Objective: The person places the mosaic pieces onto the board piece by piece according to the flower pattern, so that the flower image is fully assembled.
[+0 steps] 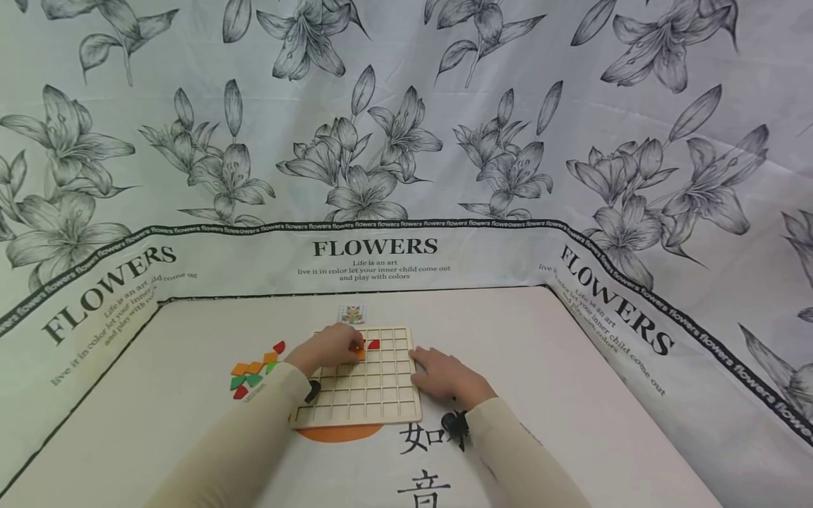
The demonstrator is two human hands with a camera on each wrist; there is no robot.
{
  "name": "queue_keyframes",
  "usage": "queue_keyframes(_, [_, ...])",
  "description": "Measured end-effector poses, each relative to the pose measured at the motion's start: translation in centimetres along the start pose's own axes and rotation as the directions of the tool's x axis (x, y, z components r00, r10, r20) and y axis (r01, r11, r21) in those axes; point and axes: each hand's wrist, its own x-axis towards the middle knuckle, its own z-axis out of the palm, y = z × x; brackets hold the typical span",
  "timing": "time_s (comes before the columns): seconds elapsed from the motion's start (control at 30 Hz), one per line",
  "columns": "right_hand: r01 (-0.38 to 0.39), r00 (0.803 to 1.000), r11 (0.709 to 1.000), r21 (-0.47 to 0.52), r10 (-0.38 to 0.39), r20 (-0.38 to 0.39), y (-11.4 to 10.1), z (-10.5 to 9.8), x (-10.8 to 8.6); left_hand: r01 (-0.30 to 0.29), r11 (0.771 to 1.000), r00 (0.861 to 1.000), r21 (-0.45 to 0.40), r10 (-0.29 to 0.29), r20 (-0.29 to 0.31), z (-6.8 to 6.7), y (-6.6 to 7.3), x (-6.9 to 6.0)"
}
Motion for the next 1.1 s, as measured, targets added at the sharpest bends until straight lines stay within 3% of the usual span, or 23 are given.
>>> queue_keyframes(0.33, [0.001, 1.000, 1.000, 0.015, -0.001, -0.006, -0.3, -0.1, -0.3, 0.030, 0.997, 0.999, -0.077, -0.028, 0.027, 0.0, 0.1, 0.2])
queue_keyframes(0.57, [-0.015, 1.000, 1.000, 0.013, 0.015, -0.007, -0.3, -0.1, -0.2, -0.001, 0.999, 1.000, -0.051, 0.002, 0.022, 0.3, 0.0, 0.2])
queue_keyframes(0.8, [-0.011, 1.000, 1.000, 0.013, 0.011, 0.002, -0.2, 0.0, -0.2, 0.007, 1.000, 1.000, -0.030, -0.007, 0.019, 0.2, -0.2, -0.3])
queue_keyframes(1.1, [0.001, 1.000, 1.000, 0.012, -0.001, -0.001, -0.3, -0.2, -0.1, 0.037, 0.998, 0.999, -0.048, -0.038, -0.010, -1.1, -0.8, -1.7])
